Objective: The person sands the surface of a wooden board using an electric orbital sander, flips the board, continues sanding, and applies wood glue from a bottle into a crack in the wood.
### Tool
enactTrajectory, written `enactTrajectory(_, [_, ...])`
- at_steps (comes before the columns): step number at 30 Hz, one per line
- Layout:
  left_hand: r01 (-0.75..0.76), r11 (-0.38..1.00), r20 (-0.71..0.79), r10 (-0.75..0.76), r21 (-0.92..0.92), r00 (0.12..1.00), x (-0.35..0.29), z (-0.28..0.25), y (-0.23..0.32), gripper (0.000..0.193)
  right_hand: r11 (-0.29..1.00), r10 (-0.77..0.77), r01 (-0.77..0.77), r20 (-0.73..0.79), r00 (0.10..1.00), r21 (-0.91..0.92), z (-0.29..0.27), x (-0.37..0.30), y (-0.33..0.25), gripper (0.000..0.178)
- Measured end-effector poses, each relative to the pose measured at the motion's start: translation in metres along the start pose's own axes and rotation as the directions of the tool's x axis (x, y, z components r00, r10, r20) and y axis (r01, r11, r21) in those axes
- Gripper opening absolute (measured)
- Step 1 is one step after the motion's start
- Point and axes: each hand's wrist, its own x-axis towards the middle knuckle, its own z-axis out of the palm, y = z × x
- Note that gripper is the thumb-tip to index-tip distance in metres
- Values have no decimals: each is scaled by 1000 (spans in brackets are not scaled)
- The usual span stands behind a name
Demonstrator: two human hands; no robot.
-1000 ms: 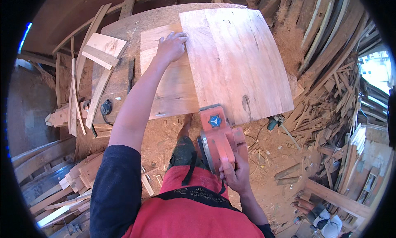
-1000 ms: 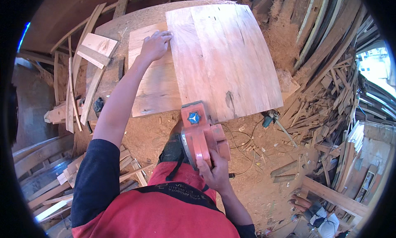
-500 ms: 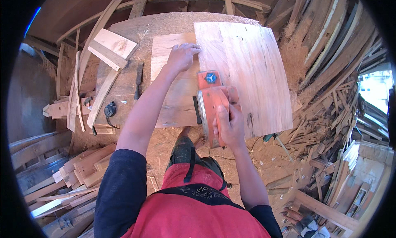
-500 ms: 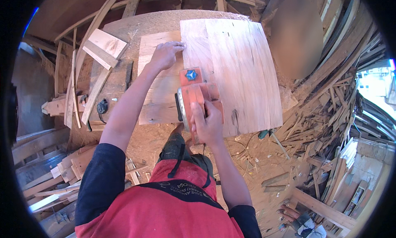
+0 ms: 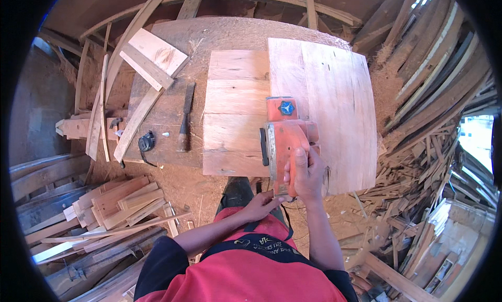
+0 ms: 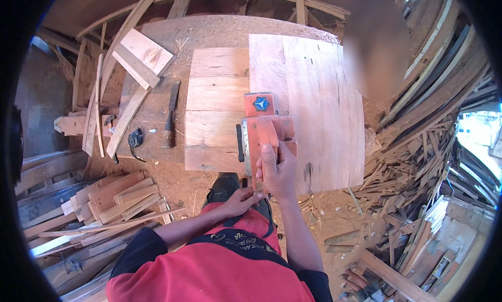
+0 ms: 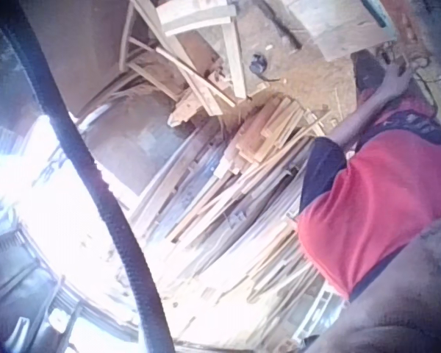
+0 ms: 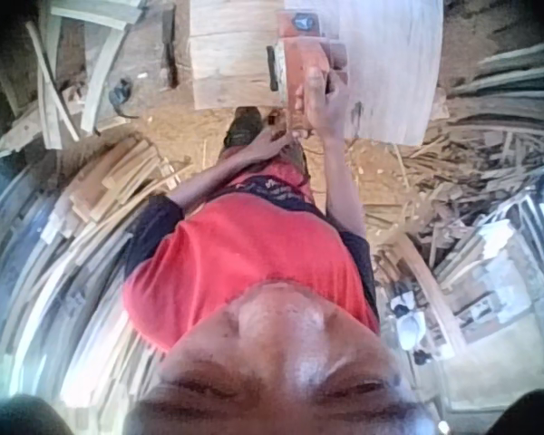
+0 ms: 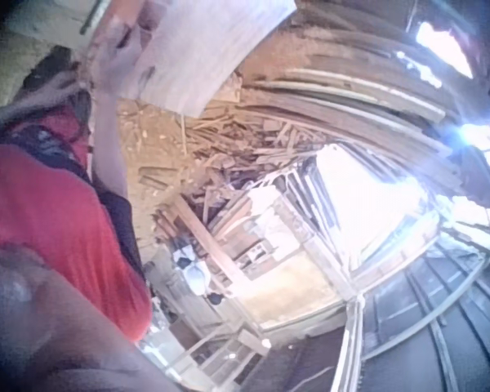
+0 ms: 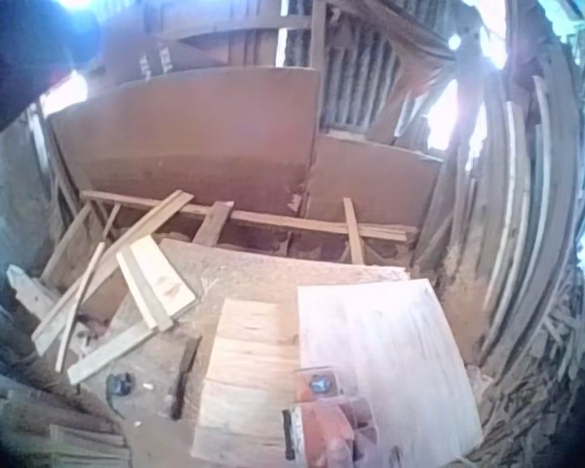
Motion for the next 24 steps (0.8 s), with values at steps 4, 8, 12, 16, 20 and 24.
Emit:
enactTrajectory(4, [-19,999,59,22,-45,998,17,-3,-28,45,999,-35,35,7,999,-6,3,19,-6,40])
enactTrajectory(8, [-152,988,103,148,25,984,19,-12,-17,46,1000,-25,25,-20,999,-5,7,61,-11,40])
enactTrajectory(12, [-90,987,192,63,134,979,24,-24,-15,48,998,-64,64,33,997,2,15,114,-26,41])
enactTrajectory(16, [-174,982,224,154,73,963,26,-27,-3,47,994,-106,106,30,994,-7,24,161,-37,42])
enactTrajectory(20, [-141,978,310,88,153,947,28,-38,10,47,993,-119,119,7,993,11,40,202,-49,44])
enactTrajectory(24, [-78,988,338,29,134,941,24,-40,22,47,966,-240,237,-13,971,-101,46,261,-39,51])
